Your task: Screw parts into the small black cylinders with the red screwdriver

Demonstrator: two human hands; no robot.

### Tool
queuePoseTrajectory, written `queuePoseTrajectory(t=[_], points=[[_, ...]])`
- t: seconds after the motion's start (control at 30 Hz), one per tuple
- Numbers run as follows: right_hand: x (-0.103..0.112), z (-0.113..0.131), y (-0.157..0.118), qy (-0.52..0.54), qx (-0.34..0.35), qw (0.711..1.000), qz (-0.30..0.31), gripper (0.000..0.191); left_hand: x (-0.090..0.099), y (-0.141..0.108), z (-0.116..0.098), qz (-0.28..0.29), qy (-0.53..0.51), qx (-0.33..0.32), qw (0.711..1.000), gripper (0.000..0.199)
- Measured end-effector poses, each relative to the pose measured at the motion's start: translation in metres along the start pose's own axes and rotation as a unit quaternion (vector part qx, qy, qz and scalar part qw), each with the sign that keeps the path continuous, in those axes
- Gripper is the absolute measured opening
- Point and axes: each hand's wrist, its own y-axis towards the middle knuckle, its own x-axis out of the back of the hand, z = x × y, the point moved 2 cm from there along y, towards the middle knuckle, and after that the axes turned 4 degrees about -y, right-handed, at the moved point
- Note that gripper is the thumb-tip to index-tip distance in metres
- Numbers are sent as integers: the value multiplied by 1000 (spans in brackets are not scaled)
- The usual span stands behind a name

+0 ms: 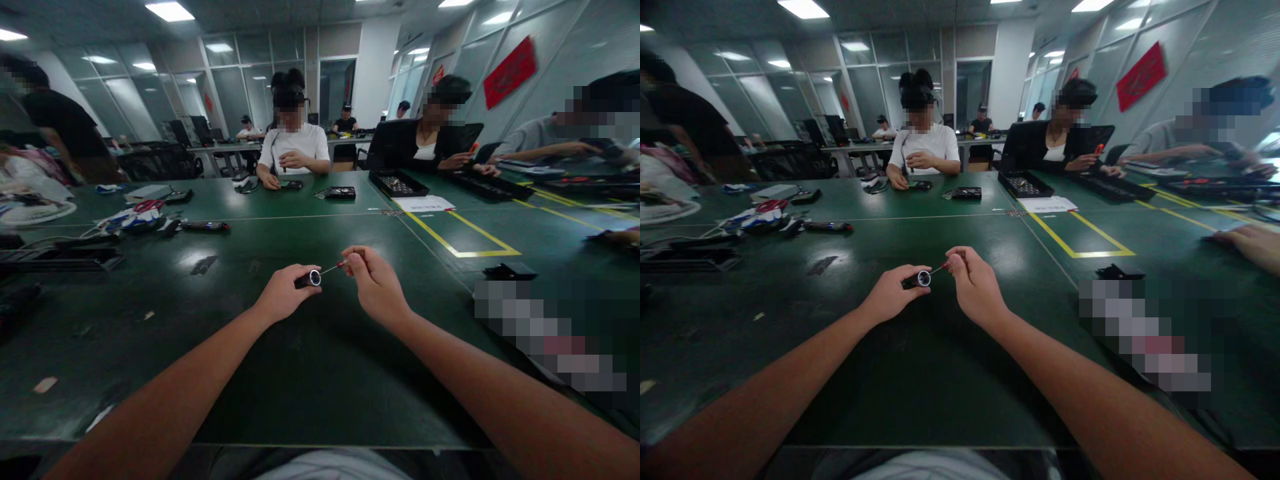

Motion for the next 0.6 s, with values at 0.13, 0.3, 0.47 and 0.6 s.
queuePoseTrajectory(t=[0.13, 0.3, 0.47, 0.6], points=[[-1, -17, 9, 149, -160, 975, -37, 29, 0, 2, -4, 25, 30, -45, 998, 41], [-1, -33, 17, 220, -221, 948, -67, 28, 3, 5, 1, 24, 47, -18, 998, 42], [-4, -29, 13, 180, -148, 970, -64, 33, 1, 3, 0, 32, 31, -5, 999, 42], [-5, -26, 11, 135, -117, 982, -54, 33, -1, 2, -2, 36, 18, -4, 999, 41]])
